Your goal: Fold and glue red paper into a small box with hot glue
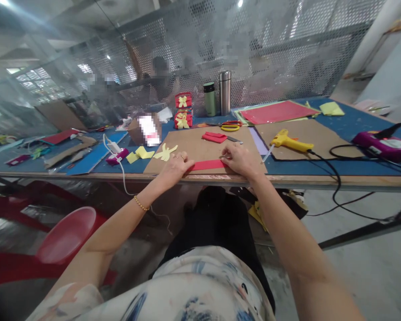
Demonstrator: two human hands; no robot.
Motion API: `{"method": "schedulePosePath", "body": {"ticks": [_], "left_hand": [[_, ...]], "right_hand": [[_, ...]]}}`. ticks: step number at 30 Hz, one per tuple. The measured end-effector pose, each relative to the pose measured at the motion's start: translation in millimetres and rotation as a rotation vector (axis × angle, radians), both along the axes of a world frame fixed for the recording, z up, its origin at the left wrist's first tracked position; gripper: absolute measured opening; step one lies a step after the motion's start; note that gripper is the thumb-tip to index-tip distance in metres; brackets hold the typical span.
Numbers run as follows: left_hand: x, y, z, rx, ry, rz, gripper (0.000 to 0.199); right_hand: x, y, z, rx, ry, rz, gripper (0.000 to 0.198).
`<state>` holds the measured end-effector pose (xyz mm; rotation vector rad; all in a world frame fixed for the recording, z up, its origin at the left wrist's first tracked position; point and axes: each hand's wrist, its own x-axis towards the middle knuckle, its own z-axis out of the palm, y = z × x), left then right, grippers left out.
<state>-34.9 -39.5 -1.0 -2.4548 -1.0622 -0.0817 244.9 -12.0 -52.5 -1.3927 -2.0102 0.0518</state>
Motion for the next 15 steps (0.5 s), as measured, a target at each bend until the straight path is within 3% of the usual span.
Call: {"method": "schedulePosePath", "body": {"ticks": [5, 15], "left_hand": [[-0.8, 1.4, -1.0, -0.064, 0.017, -0.080, 0.030], [7.6, 1.1, 11.9, -0.133, 0.155, -0.003, 0.055]], "right_hand": [[0.2, 3.1, -3.3, 0.006, -0.018, 0.002, 0.010], [2.7, 6.5, -5.1, -0.009, -0.042, 0.004, 0.011]]}}
